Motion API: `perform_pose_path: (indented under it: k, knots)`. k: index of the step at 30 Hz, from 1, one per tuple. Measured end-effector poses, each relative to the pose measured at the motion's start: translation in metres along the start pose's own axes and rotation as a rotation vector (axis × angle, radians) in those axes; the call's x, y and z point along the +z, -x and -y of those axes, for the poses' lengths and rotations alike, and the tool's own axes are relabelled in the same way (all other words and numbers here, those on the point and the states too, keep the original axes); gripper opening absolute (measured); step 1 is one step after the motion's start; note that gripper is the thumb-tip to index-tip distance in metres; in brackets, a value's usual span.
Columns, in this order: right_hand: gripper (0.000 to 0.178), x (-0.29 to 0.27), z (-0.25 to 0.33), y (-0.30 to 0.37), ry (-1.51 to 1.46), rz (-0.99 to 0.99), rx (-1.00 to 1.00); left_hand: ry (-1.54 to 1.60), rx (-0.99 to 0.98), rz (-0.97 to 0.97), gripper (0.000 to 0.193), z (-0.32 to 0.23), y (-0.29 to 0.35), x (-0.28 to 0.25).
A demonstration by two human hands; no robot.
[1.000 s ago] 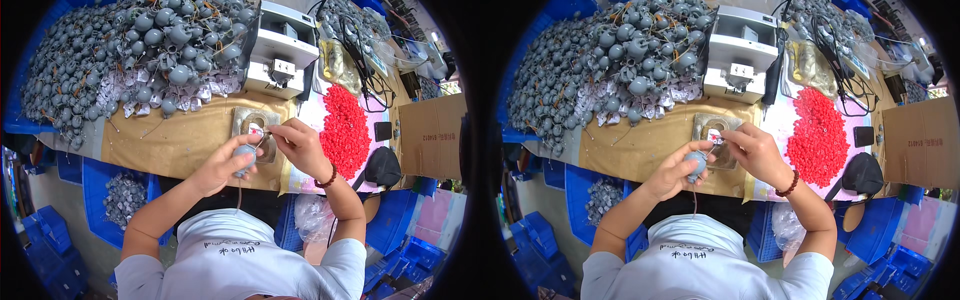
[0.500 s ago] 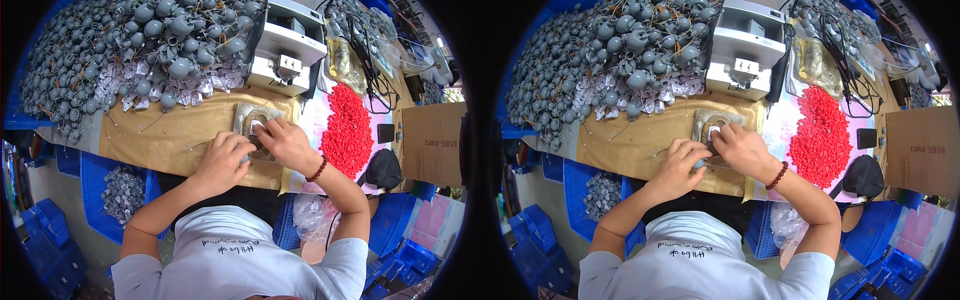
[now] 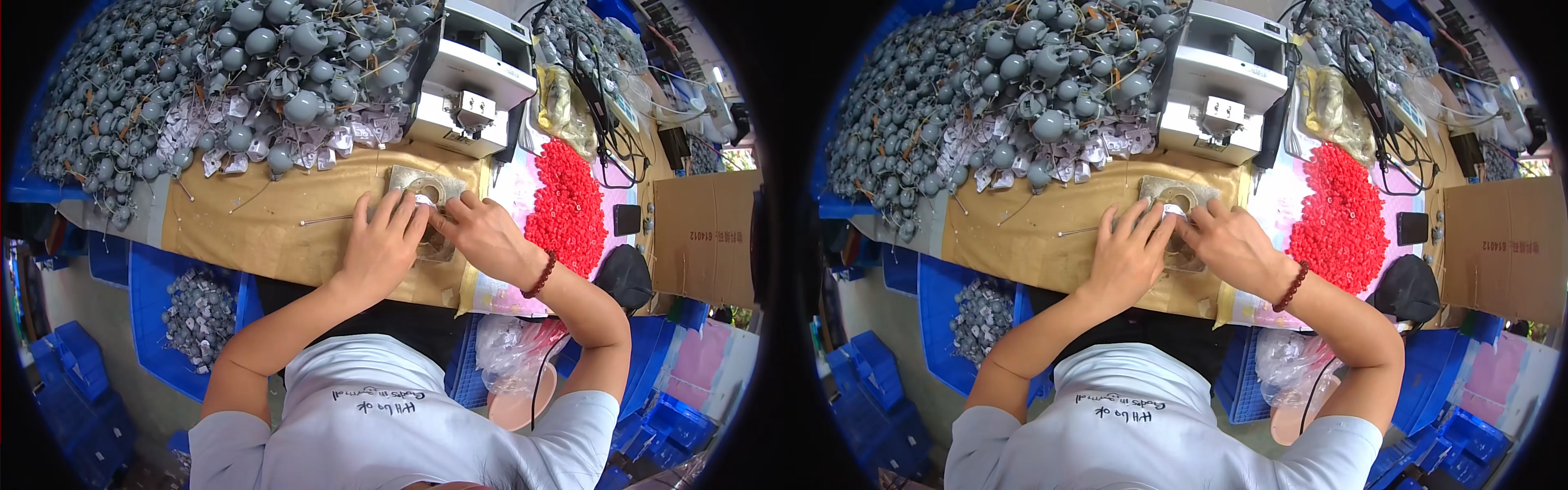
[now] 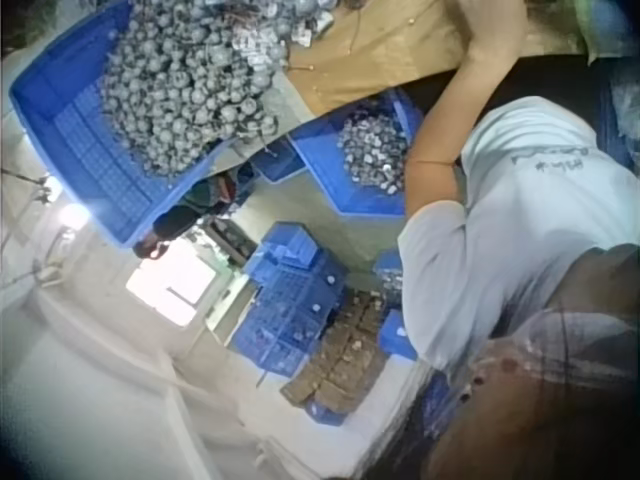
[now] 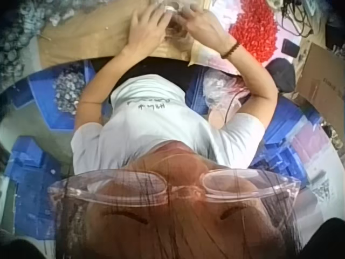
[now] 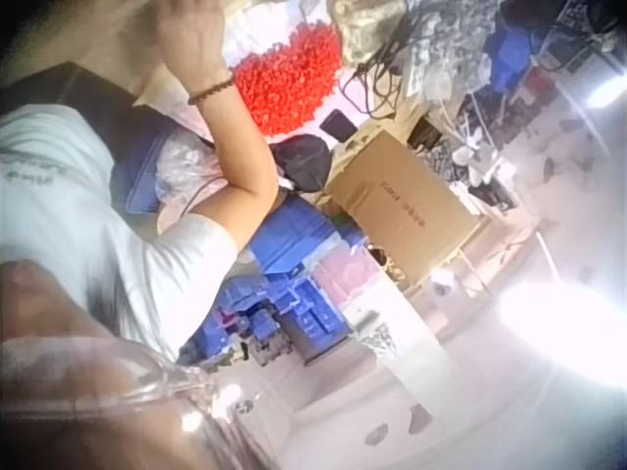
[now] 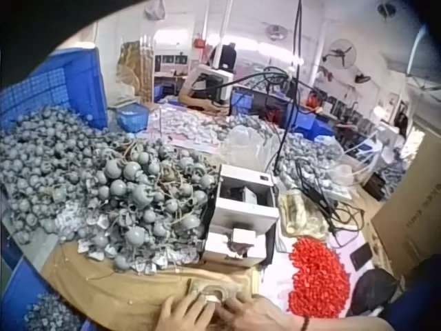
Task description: Assemble small plastic components using a pneumatic assembly tool at a factory workbench.
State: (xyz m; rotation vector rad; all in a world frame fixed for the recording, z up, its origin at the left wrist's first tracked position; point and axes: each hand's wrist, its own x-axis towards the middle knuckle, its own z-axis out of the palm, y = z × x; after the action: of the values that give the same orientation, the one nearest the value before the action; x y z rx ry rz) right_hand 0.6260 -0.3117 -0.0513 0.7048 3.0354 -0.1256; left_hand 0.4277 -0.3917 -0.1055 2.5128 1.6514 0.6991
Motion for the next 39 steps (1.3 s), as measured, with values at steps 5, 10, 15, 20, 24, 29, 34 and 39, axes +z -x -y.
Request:
perform_pose_path:
  k: [5,10,15,20,24,29,34,39]
  knots:
    - [0.048,0.002,-0.024,0.018,-0.708,-0.029,0.238,-0.007,0.042,0.025,0.054,0.005,0.004,0.007]
    - [0.034,0.038,-0.027,0.033,-1.164,-0.346,0.519,0.007,0.064,-0.005,0.046,0.007,-0.002,0.008]
    - [0.034,0.060,-0.018,0.013,-1.534,-0.631,0.544,0.044,0.089,-0.072,0.033,0.011,-0.008,0.007]
    - [0.036,0.052,-0.021,0.001,-2.029,-0.566,0.535,0.051,0.036,-0.014,0.041,0.010,-0.005,0.007]
    - [0.032,0.049,-0.025,0.000,-1.945,-0.362,0.578,0.079,0.072,-0.020,0.038,0.014,-0.008,0.006]
    - [0.024,0.027,-0.022,-0.015,-1.355,-0.180,0.719,0.129,0.106,-0.024,0.038,0.023,-0.008,0.005]
    - [0.031,0.041,-0.011,-0.019,-0.829,-0.266,0.647,0.148,0.104,-0.018,0.037,0.023,-0.010,0.004]
    - [0.041,0.044,0.002,-0.018,-0.656,-0.359,0.664,0.188,0.038,0.027,0.029,0.022,-0.018,-0.002]
